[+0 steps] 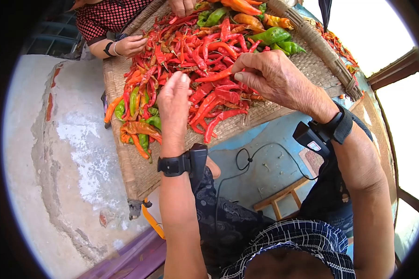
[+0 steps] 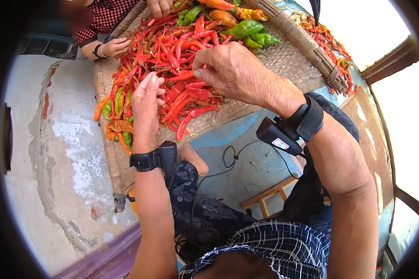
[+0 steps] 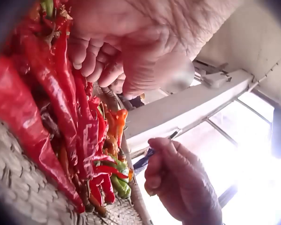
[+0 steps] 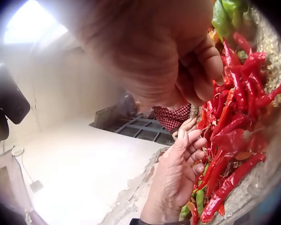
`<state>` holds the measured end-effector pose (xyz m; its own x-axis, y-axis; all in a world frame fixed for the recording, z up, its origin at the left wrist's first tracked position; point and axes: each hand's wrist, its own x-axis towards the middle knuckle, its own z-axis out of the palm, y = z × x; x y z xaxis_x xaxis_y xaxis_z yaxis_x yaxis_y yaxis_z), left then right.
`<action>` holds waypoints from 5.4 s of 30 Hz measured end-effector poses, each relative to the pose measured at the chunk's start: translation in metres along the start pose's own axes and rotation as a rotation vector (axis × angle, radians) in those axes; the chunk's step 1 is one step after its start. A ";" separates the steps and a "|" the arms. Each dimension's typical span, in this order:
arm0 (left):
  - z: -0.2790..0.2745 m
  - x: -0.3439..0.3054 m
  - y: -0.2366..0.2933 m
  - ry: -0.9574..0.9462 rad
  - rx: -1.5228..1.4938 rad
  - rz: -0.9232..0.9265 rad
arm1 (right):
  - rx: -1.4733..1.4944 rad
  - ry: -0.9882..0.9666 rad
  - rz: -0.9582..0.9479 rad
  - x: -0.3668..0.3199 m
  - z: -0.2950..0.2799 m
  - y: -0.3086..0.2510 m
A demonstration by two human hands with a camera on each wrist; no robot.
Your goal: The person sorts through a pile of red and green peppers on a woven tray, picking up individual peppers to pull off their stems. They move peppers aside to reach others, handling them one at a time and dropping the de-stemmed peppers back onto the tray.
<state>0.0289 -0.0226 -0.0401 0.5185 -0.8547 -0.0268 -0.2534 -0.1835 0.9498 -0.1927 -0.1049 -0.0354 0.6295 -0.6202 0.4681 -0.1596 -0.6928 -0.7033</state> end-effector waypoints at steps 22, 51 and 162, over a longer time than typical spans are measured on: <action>-0.025 0.027 0.023 0.131 -0.869 0.166 | -0.003 0.104 0.015 -0.001 -0.016 0.005; -0.059 0.040 -0.012 0.267 0.060 0.204 | -0.049 0.071 -0.022 0.001 -0.011 0.008; -0.020 -0.029 0.023 -0.211 0.224 0.079 | -0.363 -0.328 0.035 -0.010 0.003 0.004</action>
<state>0.0246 0.0079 -0.0109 0.3148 -0.9482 -0.0417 -0.4719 -0.1945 0.8600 -0.1975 -0.1004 -0.0448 0.8162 -0.5369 0.2132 -0.4027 -0.7934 -0.4564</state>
